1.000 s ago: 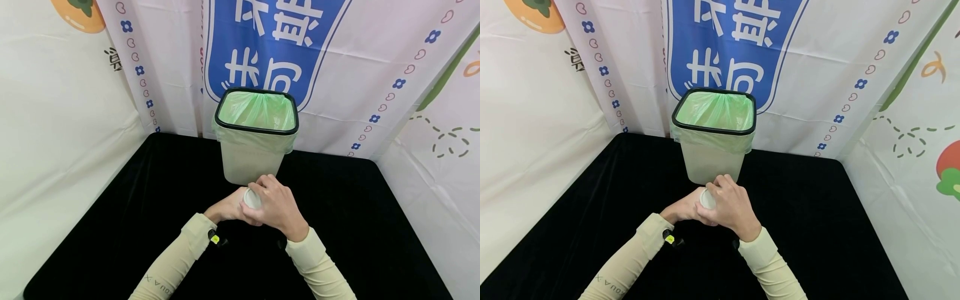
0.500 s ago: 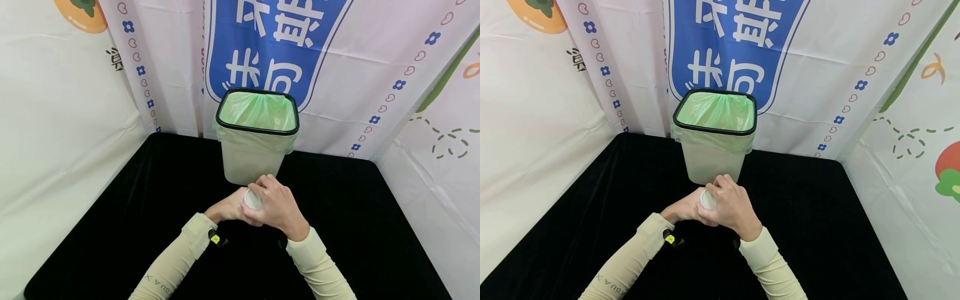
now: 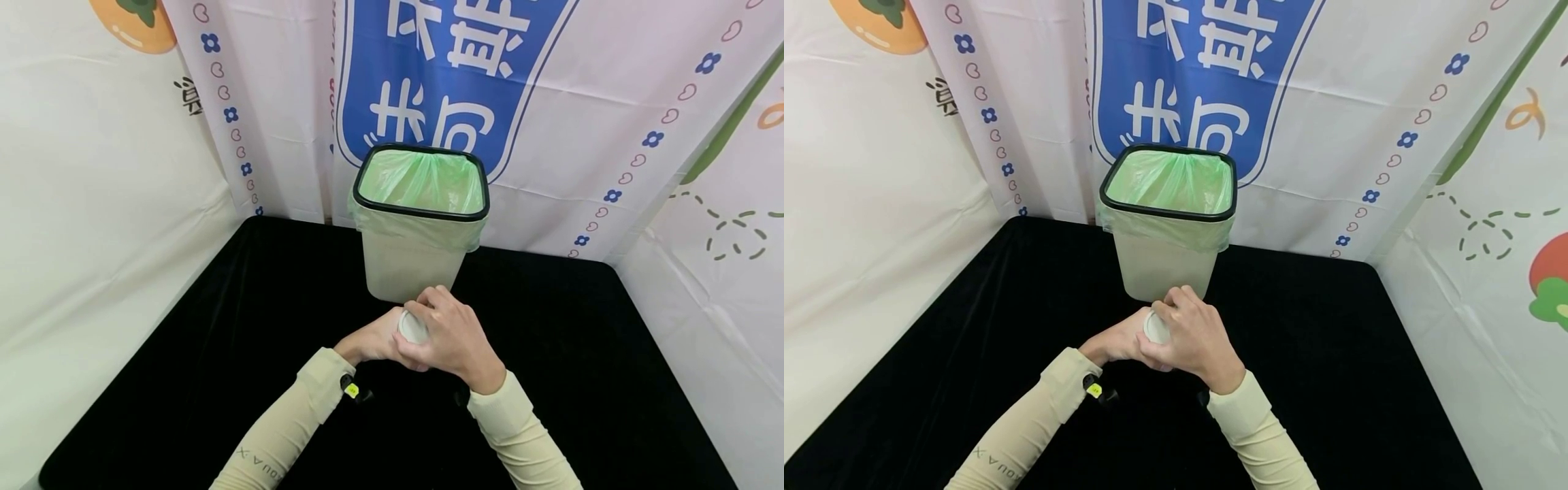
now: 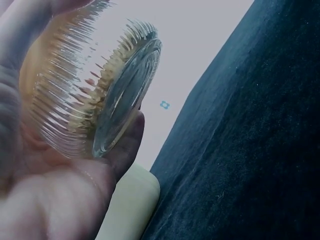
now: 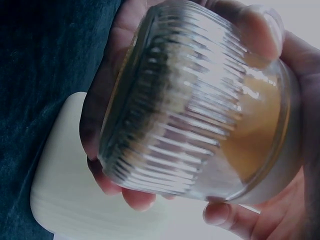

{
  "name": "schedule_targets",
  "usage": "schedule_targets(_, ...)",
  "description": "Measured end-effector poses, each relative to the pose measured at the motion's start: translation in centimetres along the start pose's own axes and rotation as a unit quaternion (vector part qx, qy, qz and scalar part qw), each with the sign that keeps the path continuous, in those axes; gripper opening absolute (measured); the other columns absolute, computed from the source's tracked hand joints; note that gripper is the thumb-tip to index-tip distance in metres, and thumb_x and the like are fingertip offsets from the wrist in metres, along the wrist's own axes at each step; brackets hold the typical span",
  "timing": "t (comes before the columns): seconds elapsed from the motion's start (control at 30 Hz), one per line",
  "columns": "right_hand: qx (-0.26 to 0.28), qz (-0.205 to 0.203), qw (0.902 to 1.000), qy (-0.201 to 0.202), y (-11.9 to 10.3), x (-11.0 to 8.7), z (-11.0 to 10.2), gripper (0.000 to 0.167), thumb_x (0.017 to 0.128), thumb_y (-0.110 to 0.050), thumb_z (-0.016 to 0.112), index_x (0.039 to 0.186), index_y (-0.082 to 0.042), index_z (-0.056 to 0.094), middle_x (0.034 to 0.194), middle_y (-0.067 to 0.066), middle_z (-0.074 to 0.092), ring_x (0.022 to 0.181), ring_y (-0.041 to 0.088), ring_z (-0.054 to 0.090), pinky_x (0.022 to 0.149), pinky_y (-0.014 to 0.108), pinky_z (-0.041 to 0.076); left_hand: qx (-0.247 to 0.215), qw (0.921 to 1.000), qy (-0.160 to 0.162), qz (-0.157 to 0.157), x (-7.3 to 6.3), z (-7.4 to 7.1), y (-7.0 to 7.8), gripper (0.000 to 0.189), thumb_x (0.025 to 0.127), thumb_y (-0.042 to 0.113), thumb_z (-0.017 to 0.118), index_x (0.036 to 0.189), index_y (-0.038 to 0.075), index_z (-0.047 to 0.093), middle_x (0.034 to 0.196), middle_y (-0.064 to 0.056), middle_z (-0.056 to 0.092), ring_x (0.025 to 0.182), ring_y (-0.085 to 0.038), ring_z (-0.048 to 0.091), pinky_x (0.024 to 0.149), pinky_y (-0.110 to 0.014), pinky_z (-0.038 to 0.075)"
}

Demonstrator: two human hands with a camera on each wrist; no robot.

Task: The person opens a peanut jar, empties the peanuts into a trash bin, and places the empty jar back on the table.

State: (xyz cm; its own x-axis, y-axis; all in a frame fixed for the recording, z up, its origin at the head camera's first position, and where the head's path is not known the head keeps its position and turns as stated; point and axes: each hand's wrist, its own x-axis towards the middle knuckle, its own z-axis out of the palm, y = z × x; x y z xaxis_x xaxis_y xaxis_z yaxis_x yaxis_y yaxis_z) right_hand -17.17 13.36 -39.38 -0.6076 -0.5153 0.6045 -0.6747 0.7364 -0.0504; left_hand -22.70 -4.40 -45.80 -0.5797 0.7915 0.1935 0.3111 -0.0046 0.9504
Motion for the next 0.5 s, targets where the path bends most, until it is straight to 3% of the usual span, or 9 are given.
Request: schedule_targets(0.5,0.013,-0.007,0.9999,0.003,0.27,-0.07,0.08,0.035,0.083,-0.046,0.079,0.101,-0.016,0.081,0.096,0.000,0.068,0.083,0.017,0.062,0.056,0.033,0.057,-0.001,1.0000,-0.004,0.003,0.00,-0.01,-0.02,0.071,0.075,0.002,0.091,0.137,0.004,0.058,0.127,-0.016,0.070,0.104,-0.015,0.070,0.094,-0.036,0.061)
